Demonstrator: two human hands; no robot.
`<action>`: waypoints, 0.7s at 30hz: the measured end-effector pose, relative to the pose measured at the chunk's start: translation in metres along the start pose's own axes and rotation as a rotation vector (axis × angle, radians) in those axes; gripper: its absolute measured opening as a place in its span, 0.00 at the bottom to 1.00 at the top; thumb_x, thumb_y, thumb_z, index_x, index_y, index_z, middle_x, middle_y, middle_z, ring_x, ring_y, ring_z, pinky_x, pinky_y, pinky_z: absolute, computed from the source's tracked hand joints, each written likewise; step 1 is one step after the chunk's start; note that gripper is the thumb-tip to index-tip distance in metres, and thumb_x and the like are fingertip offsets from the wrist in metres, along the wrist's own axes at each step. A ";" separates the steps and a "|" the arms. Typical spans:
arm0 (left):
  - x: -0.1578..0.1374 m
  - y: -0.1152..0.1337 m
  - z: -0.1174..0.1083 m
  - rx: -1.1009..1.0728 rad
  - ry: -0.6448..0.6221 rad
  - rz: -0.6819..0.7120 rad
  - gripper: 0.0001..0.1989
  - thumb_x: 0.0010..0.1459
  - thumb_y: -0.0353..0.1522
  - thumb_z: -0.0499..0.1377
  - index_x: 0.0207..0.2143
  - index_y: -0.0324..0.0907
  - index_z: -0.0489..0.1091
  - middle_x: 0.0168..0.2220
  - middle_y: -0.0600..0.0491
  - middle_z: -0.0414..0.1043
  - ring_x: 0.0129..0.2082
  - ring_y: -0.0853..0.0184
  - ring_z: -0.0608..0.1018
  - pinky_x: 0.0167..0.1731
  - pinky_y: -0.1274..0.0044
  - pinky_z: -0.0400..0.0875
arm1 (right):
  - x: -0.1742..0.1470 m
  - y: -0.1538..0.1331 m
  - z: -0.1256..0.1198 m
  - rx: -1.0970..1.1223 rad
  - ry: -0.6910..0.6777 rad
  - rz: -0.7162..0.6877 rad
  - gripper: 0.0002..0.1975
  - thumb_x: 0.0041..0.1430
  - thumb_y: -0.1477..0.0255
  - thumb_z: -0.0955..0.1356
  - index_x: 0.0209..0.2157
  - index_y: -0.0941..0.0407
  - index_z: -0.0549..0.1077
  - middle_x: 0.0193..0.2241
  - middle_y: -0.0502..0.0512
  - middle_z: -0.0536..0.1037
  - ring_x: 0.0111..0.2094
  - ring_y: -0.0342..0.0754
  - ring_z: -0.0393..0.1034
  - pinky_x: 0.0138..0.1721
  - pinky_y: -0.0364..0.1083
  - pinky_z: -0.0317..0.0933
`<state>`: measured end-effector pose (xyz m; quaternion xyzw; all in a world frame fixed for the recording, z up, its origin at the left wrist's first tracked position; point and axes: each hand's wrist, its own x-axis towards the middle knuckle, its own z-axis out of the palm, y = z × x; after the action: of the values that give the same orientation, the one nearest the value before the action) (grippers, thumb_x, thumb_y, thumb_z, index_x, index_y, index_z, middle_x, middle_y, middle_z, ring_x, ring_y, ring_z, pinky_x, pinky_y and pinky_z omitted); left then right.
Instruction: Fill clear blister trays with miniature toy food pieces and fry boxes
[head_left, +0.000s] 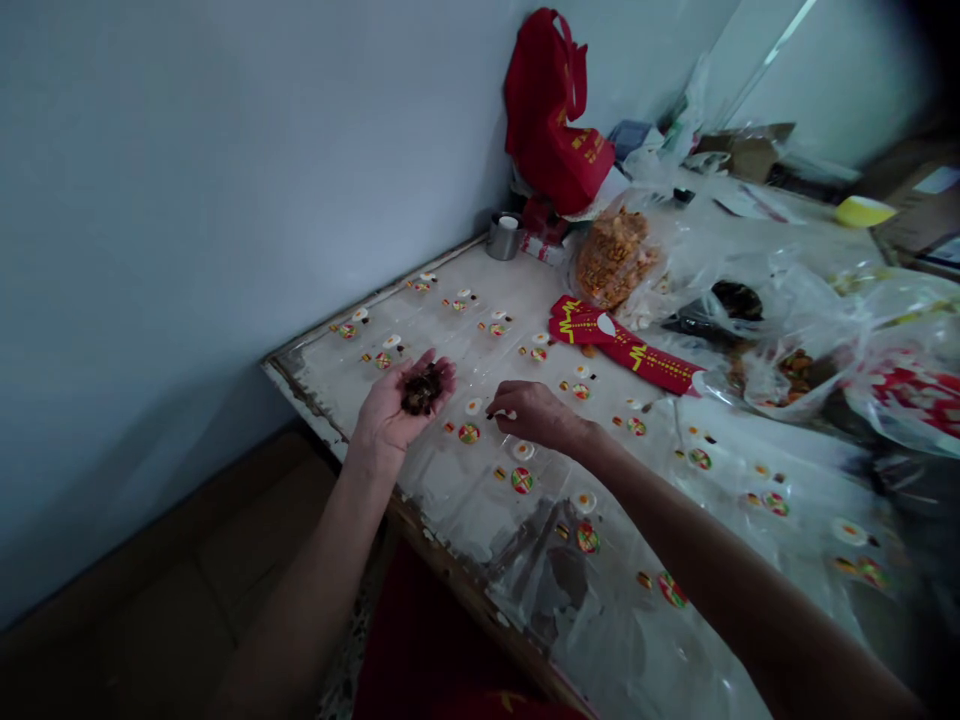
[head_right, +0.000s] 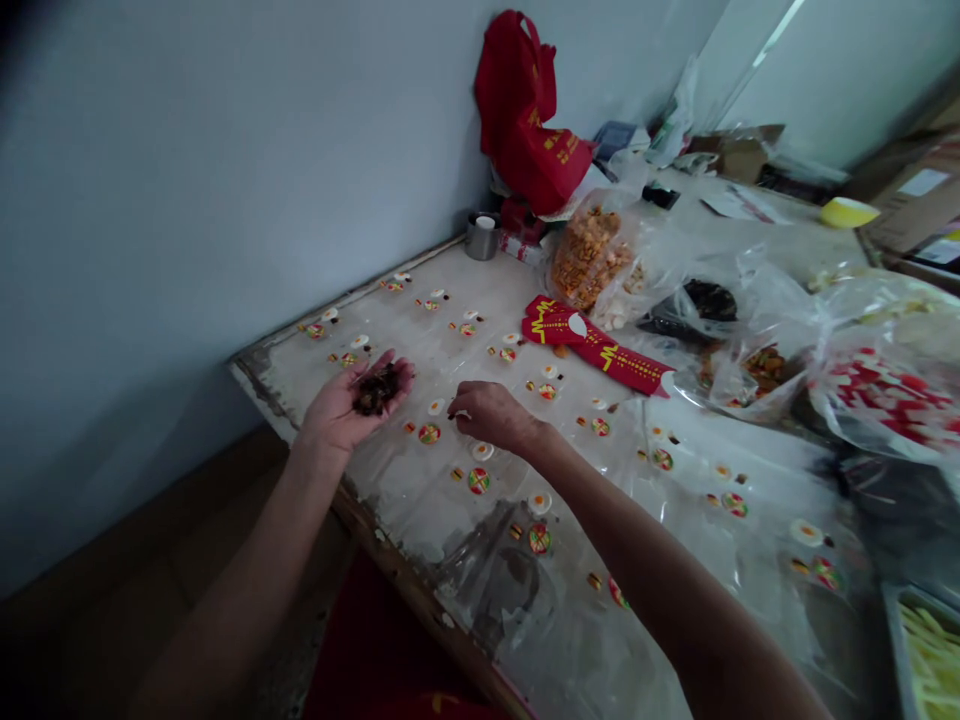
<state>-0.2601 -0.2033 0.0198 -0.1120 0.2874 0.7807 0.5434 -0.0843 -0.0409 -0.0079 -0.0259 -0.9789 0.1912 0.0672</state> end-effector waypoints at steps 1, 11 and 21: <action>0.001 -0.005 0.001 -0.001 0.004 -0.015 0.17 0.64 0.29 0.52 0.51 0.34 0.72 0.42 0.38 0.77 0.43 0.56 0.81 0.40 0.64 0.80 | -0.003 0.000 0.000 0.023 0.015 0.024 0.15 0.52 0.82 0.70 0.42 0.56 0.81 0.35 0.54 0.78 0.33 0.44 0.72 0.36 0.41 0.61; 0.004 -0.032 0.000 0.024 -0.114 -0.067 0.15 0.64 0.32 0.53 0.48 0.37 0.74 0.45 0.41 0.78 0.48 0.56 0.80 0.48 0.61 0.77 | 0.007 -0.009 0.014 0.145 0.140 0.378 0.03 0.53 0.73 0.76 0.29 0.57 0.80 0.25 0.50 0.77 0.26 0.42 0.67 0.29 0.41 0.54; -0.016 -0.062 0.009 0.038 -0.188 -0.126 0.21 0.68 0.38 0.48 0.54 0.36 0.71 0.42 0.40 0.78 0.37 0.62 0.81 0.39 0.71 0.77 | -0.020 -0.075 -0.028 0.363 0.490 0.160 0.10 0.54 0.79 0.68 0.36 0.56 0.80 0.28 0.50 0.77 0.27 0.42 0.69 0.31 0.41 0.60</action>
<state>-0.1961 -0.1955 0.0139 -0.0460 0.2422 0.7466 0.6179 -0.0620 -0.1015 0.0434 -0.1358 -0.8783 0.3555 0.2895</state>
